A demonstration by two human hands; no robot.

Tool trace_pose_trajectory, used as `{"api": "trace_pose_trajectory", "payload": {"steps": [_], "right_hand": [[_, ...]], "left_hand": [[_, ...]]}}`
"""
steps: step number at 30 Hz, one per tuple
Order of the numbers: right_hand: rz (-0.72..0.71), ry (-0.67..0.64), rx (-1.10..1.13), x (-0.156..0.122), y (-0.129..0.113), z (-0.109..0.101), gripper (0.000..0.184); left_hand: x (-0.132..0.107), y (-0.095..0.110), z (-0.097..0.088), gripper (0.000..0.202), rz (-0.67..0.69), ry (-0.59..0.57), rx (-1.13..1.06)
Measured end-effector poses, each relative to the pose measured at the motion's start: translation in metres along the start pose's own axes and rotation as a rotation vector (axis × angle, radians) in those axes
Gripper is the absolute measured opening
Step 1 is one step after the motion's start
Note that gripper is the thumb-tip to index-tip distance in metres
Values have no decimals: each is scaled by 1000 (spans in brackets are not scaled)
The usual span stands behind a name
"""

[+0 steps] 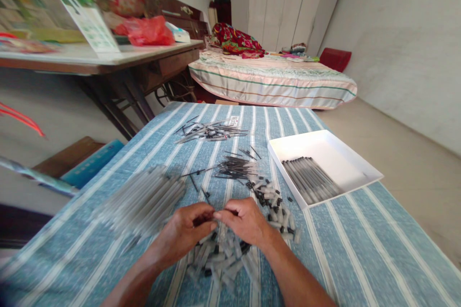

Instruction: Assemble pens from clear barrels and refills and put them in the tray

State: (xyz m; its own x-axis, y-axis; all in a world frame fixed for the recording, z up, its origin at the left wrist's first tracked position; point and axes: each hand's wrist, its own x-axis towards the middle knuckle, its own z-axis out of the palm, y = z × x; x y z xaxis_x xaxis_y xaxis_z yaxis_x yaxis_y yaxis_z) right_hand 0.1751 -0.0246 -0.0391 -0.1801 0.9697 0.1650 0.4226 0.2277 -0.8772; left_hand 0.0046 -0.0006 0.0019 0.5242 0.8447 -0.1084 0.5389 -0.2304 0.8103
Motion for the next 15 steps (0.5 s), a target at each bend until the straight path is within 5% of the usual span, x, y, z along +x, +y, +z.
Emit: {"api": "trace_pose_trajectory", "payload": {"steps": [15], "right_hand": [[4,-5,23,-1,0,-1,34]], "left_hand": [[0,0,-1,9,5,12,23]]}}
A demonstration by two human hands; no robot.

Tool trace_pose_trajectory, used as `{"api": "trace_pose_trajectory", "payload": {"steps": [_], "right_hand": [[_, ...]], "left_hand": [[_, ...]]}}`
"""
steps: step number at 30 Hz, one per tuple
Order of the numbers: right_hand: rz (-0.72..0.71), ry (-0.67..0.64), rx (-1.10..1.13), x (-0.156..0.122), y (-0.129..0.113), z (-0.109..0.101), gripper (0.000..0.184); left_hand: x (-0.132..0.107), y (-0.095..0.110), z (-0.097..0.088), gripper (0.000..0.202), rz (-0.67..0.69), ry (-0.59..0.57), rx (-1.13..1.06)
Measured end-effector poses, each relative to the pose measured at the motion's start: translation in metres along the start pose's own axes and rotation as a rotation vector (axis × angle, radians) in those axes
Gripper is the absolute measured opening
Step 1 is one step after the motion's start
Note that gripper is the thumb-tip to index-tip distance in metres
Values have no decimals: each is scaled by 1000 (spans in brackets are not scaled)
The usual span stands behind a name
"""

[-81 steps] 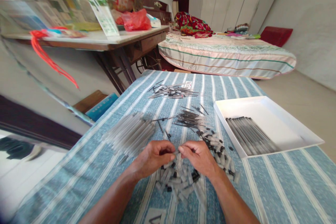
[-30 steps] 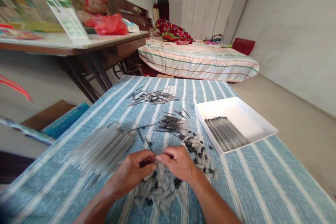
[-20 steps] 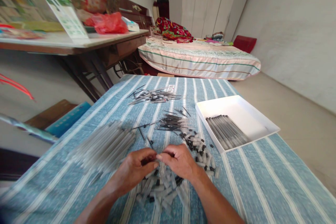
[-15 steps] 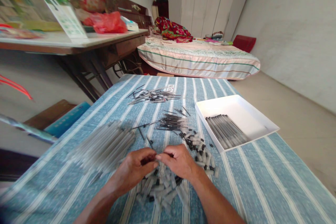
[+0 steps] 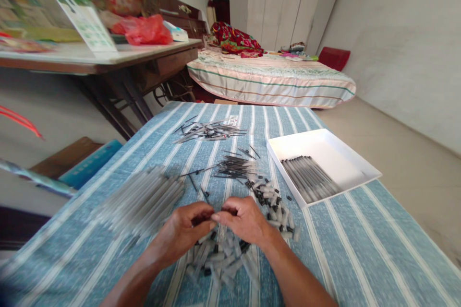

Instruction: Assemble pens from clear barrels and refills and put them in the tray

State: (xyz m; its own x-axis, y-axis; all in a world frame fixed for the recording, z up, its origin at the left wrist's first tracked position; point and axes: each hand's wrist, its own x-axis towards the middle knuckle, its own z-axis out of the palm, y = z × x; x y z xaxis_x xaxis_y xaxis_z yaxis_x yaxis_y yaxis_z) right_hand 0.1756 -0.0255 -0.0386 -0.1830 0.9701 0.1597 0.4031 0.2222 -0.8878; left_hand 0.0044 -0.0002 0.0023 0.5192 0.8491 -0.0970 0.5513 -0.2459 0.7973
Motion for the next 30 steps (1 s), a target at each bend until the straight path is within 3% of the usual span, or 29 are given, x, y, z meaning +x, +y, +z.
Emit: {"api": "trace_pose_trajectory", "payload": {"steps": [13,19,30], "right_hand": [[-18,5,-28,2,2,0,42],[-20,-7,38,2,2,0,31],[18,-11,-19,2,-1,-1,37]], "left_hand": [[3,-3,0,9,27,-8,29],[2,-4,1,11,22,3,51],[2,-5,3,8,79,38,135]]}}
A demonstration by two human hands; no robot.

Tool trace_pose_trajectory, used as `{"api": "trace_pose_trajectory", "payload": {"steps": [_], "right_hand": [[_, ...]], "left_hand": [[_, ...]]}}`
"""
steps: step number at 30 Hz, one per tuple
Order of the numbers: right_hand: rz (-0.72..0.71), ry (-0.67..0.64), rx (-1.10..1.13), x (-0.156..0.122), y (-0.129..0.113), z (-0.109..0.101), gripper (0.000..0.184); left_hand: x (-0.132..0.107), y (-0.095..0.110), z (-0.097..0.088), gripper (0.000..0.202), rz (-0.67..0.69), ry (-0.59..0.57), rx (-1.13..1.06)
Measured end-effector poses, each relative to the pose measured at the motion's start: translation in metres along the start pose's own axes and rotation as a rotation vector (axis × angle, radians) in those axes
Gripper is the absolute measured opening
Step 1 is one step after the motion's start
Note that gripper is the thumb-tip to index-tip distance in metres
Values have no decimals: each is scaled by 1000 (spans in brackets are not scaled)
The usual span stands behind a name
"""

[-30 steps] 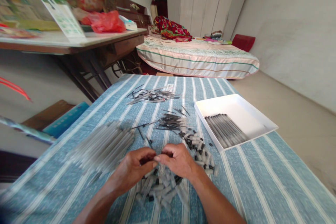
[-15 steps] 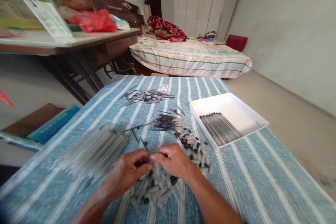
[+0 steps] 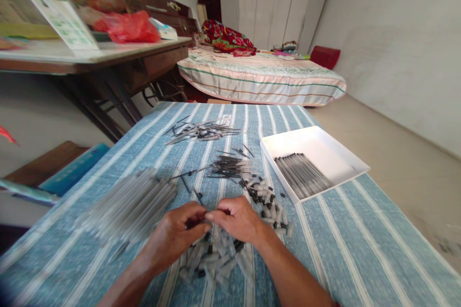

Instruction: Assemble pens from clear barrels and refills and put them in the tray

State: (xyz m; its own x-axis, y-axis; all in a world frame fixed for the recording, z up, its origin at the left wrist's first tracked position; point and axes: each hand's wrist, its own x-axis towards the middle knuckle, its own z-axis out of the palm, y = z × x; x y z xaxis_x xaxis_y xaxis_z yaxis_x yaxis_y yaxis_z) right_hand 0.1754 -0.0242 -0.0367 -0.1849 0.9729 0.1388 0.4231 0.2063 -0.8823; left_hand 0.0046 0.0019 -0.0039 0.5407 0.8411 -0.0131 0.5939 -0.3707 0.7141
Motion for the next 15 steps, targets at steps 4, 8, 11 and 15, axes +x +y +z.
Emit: {"api": "trace_pose_trajectory", "payload": {"steps": [4,8,11,15], "right_hand": [[4,1,15,0,0,-2,39],[9,17,36,1,0,-4,40],[26,19,50,2,-1,-5,38],[34,37,64,2,-2,-6,37]], "left_hand": [[0,4,-6,14,1,-35,32],[1,2,-12,25,48,-88,46],[2,-2,-12,25,74,-86,43],[2,-2,-11,21,76,-75,34]]}}
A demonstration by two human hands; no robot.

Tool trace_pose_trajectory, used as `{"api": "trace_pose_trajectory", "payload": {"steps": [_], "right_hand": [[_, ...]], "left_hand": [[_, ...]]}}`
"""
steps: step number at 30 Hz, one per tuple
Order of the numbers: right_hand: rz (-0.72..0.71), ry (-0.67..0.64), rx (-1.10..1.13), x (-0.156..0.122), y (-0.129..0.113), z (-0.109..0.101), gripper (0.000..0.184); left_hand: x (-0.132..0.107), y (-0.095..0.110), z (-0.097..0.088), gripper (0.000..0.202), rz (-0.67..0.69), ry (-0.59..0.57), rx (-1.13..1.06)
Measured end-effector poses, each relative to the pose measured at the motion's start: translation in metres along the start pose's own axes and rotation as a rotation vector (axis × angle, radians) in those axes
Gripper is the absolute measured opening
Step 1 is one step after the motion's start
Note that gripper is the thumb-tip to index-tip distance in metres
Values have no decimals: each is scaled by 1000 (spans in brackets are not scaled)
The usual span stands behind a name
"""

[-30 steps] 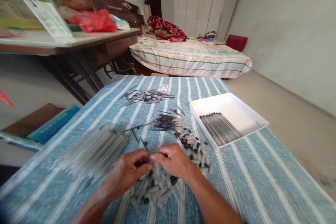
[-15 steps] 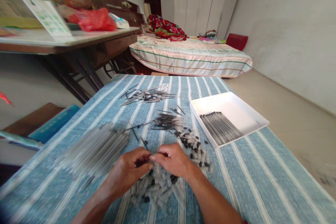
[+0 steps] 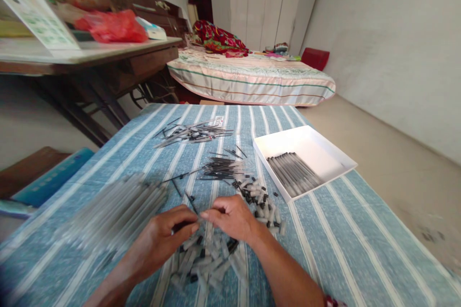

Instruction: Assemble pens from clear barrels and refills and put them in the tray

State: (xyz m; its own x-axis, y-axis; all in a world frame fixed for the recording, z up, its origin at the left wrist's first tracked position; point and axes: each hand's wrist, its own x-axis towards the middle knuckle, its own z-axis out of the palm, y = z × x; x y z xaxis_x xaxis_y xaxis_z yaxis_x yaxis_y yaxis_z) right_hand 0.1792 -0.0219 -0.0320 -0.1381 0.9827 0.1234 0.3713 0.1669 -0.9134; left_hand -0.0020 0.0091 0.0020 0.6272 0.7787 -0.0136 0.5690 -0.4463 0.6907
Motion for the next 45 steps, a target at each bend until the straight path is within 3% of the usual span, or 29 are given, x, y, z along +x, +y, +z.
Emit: {"api": "trace_pose_trajectory", "payload": {"steps": [10,18,22,32,37,45], "right_hand": [[10,-11,-7,-2,2,-1,39],[27,112,-13,-2,7,-8,36],[18,65,-51,-4,5,-5,28],[-33,-63,-141,-9,3,2,18],[-132,-167,-288,-13,-1,5,15],[-357,-368,-824,-19,-24,29,13]], "left_hand": [[-2,2,2,12,-9,17,22],[-2,-1,-7,16,-155,283,-215],[-1,-7,-6,18,-267,381,-398],[1,-5,-5,21,-318,546,-644],[2,-4,-7,21,-331,620,-717],[1,-3,-4,19,-311,632,-802]]}}
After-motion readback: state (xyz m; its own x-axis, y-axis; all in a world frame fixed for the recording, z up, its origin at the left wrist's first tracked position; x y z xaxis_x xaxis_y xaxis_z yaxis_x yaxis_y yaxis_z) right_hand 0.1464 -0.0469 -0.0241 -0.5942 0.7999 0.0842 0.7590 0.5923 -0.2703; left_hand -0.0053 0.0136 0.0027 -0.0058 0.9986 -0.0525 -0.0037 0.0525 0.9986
